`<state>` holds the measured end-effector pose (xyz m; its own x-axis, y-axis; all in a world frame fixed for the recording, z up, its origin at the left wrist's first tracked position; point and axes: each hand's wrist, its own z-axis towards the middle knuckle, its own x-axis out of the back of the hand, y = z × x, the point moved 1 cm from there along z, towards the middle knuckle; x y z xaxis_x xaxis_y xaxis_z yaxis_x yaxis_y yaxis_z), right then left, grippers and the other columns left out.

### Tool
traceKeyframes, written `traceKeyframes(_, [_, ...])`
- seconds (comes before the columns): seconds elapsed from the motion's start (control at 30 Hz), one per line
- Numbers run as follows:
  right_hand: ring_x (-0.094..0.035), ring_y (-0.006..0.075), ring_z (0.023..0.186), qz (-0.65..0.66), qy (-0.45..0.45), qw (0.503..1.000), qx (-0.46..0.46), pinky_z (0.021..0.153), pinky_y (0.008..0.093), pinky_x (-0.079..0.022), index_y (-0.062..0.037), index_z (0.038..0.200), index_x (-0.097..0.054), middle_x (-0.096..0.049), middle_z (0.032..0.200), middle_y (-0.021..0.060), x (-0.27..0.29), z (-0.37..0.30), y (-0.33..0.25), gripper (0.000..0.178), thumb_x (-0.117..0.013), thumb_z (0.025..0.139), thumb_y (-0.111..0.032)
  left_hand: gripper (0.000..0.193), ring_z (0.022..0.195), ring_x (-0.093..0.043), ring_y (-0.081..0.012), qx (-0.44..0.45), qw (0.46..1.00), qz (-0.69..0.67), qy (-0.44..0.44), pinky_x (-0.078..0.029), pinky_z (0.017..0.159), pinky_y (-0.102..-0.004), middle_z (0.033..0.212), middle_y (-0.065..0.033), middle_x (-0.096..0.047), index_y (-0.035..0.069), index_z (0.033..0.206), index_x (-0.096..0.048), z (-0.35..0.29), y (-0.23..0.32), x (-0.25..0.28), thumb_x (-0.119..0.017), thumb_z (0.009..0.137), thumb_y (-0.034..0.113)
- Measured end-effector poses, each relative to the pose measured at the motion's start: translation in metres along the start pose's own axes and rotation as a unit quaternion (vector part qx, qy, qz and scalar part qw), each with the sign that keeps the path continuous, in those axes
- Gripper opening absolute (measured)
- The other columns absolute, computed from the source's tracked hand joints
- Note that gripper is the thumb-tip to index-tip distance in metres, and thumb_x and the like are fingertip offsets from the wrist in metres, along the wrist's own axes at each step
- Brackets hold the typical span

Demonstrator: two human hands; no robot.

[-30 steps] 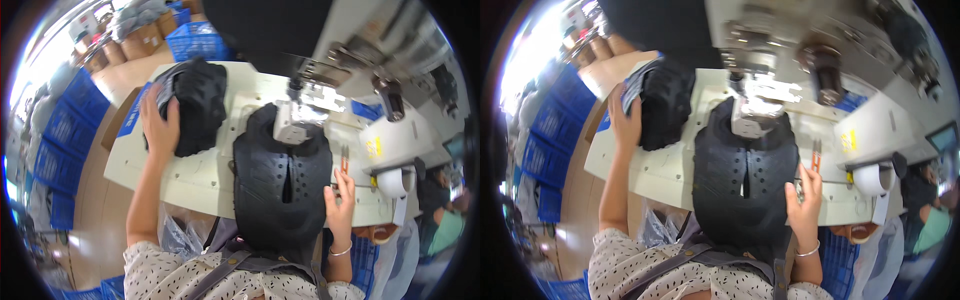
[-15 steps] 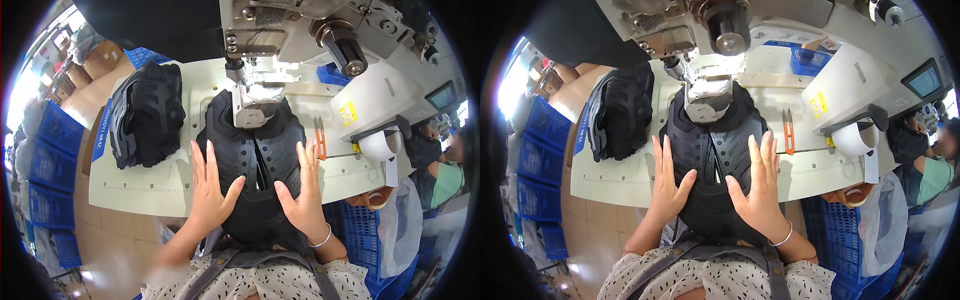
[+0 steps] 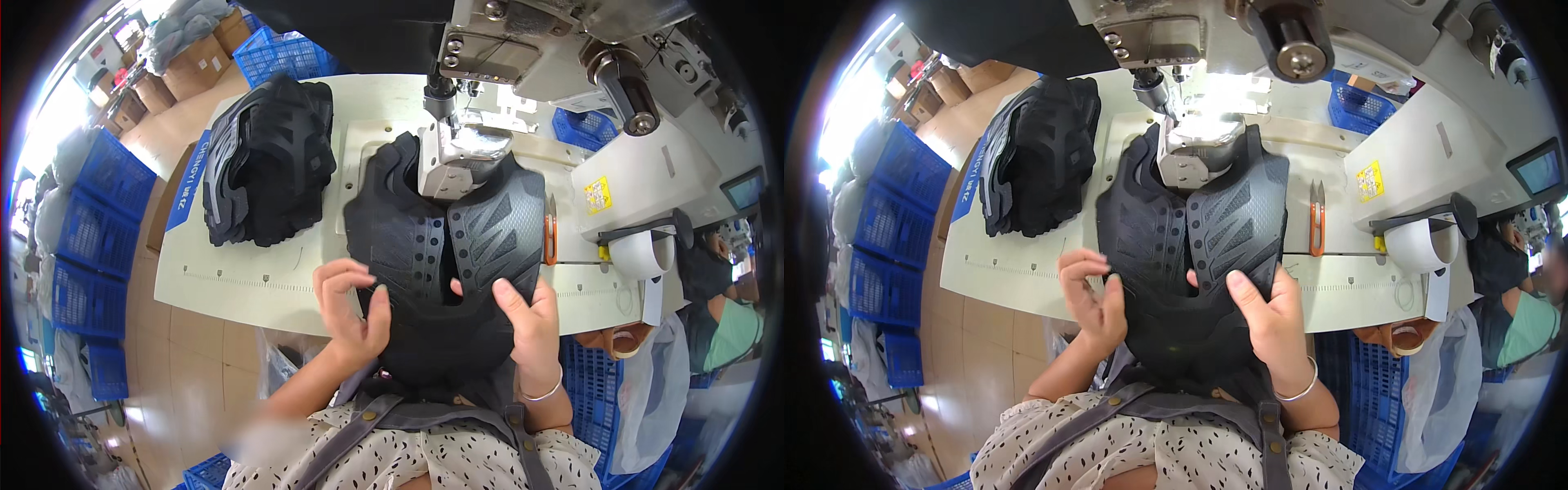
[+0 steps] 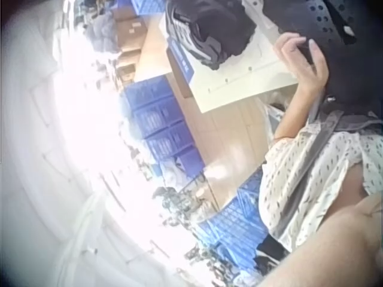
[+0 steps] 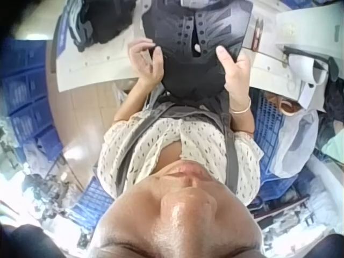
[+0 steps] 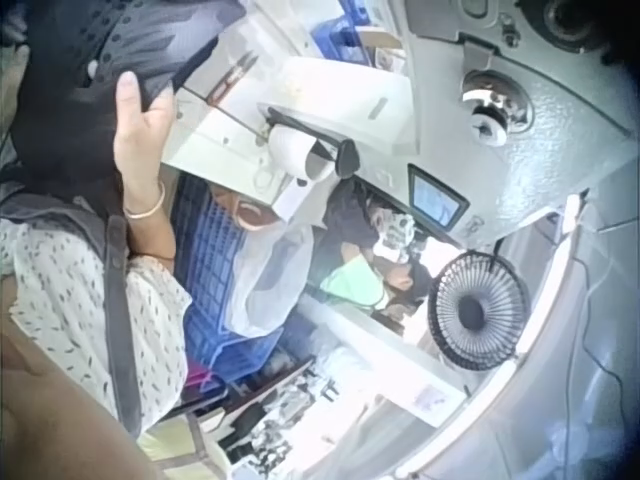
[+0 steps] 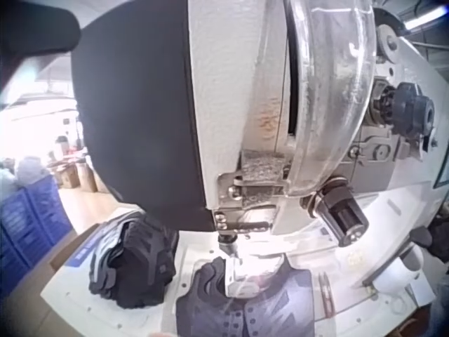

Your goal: Stitching pieces of a black shoe upper together using a sewing machine.

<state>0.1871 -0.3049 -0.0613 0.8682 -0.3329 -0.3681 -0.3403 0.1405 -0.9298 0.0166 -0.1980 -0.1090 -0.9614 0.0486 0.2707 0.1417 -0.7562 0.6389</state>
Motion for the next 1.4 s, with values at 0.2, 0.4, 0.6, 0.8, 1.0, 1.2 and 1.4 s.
traceKeyframes(0.2, [-0.06,0.0304,0.094,0.155,0.056,0.986,0.04,0.08,0.0408,-0.054,0.0044,0.119,-0.042,-0.056,0.106,0.0222,0.0,0.008,-0.02,0.03,-0.043,0.09,-0.005,0.019,0.066,-0.056,-0.0211,0.213,0.908,-0.249,-0.26,-0.043,0.055,-0.0294,0.075,-0.013,-0.059,-0.003,0.077,-0.056,0.0,0.0,0.048,-0.05,0.081,0.015])
traceKeyframes(0.4, [-0.063,0.0276,0.089,0.131,0.024,0.987,0.09,0.075,0.0351,-0.055,0.0066,0.12,-0.041,-0.055,0.109,0.0242,-0.011,0.01,-0.017,0.034,-0.044,0.089,-0.006,0.045,0.117,-0.045,-0.0225,0.451,0.649,-0.568,-0.231,-0.039,0.096,-0.0337,0.131,-0.0161,-0.042,-0.006,0.129,-0.034,0.046,0.032,0.004,-0.044,0.089,0.013])
traceKeyframes(0.6, [-0.06,0.0259,0.095,0.133,0.12,0.978,0.109,0.077,0.0337,-0.054,0.0041,0.123,-0.04,-0.055,0.112,0.0212,-0.007,0.013,-0.007,0.036,-0.042,0.09,-0.008,0.053,0.117,-0.046,-0.0286,0.377,0.742,-0.531,-0.161,-0.037,0.098,-0.0372,0.128,-0.0217,-0.044,-0.007,0.131,-0.028,0.061,0.048,-0.011,-0.042,0.082,0.005])
traceKeyframes(0.8, [-0.061,0.0238,0.094,0.124,0.114,0.981,0.094,0.079,0.0331,-0.052,0.0039,0.122,-0.041,-0.056,0.11,0.0188,-0.006,0.034,-0.026,0.036,-0.043,0.089,-0.009,0.048,0.107,-0.053,-0.0282,0.38,0.743,-0.528,-0.155,-0.045,0.091,-0.0371,0.121,-0.0222,-0.05,-0.008,0.125,-0.035,0.088,0.046,-0.019,-0.043,0.079,0.004])
traceKeyframes(1.0, [-0.057,0.0218,0.096,0.083,0.063,0.985,0.139,0.087,0.0338,-0.047,0.002,0.123,-0.038,-0.054,0.111,0.0145,0.01,0.034,-0.022,0.039,-0.048,0.085,-0.002,0.048,0.106,-0.054,-0.0283,0.352,0.756,-0.526,-0.165,-0.045,0.091,-0.0377,0.119,-0.0236,-0.051,-0.007,0.124,-0.035,0.094,0.049,-0.024,-0.044,0.078,0.003])
traceKeyframes(1.2, [-0.051,0.0168,0.104,0.041,0.119,0.979,0.159,0.093,0.0288,-0.039,0.0043,0.124,-0.039,-0.053,0.115,0.0116,0.014,0.03,-0.024,0.044,-0.053,0.083,-0.003,0.046,0.106,-0.054,-0.0279,0.321,0.781,-0.512,-0.158,-0.045,0.091,-0.0372,0.119,-0.0236,-0.051,-0.007,0.124,-0.035,0.092,0.052,-0.028,-0.042,0.079,0.002])
traceKeyframes(1.4, [-0.057,0.0167,0.097,-0.003,0.13,0.971,0.199,0.086,0.0274,-0.044,0.0044,0.117,-0.046,-0.058,0.108,0.0113,0.014,0.03,-0.028,0.035,-0.053,0.084,-0.007,0.025,0.09,-0.057,-0.0129,0.328,0.801,-0.478,-0.15,-0.047,0.079,-0.0272,0.102,-0.0082,-0.06,-0.004,0.112,-0.049,0.083,0.046,-0.029,-0.045,0.089,0.005])
